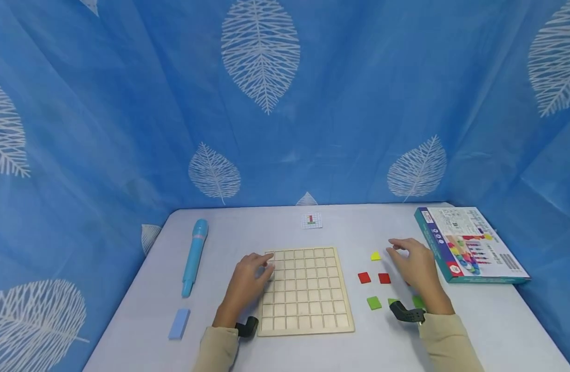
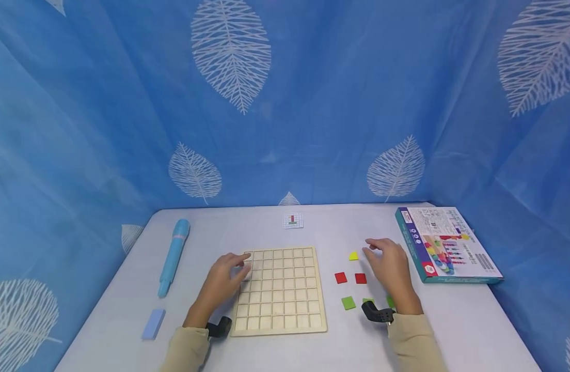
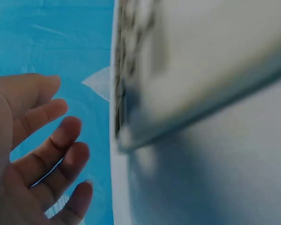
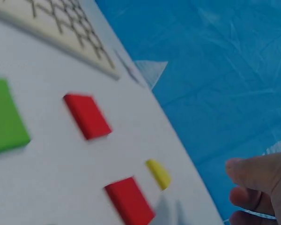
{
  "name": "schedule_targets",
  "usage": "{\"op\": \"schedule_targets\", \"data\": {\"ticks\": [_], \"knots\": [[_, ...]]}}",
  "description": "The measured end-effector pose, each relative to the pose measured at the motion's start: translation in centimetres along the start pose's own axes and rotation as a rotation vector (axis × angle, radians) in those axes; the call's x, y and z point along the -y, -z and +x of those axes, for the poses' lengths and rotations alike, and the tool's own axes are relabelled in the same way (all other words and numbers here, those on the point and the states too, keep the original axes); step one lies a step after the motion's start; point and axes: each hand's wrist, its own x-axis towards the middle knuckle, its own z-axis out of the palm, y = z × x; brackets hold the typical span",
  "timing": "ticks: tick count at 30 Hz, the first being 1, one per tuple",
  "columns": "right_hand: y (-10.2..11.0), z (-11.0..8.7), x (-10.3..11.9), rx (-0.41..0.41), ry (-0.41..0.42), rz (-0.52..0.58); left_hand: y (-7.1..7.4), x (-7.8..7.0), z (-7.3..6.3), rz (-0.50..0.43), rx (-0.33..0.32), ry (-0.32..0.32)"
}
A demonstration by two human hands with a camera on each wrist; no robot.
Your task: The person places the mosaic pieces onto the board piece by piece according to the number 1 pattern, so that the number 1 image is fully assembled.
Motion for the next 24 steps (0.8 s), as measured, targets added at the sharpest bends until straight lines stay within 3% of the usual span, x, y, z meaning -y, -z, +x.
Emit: {"op": "schedule_targets", "data": {"ticks": [6,13,16,24], "knots": [[-1.4,0.4,-1.5,0.050,0.040,-0.006,-0.5,0.6,-1.7,-0.055,-0.006,0.098],[-3.2,0.7,-1.6,0.136,0.039,-0.022,0.4,2.0,-3.2,-0.169,0.151,0.210],[-3.7,0.7,-1.7,0.126,0.042,-0.036,0.7,2.7,-3.6,-0.194,0.184,0.215],[-4.1,0.3,-2.7,0.069,0.054,-0.085,0.4,3.2,-3.1,-0.148,0.191,0.215]]}}
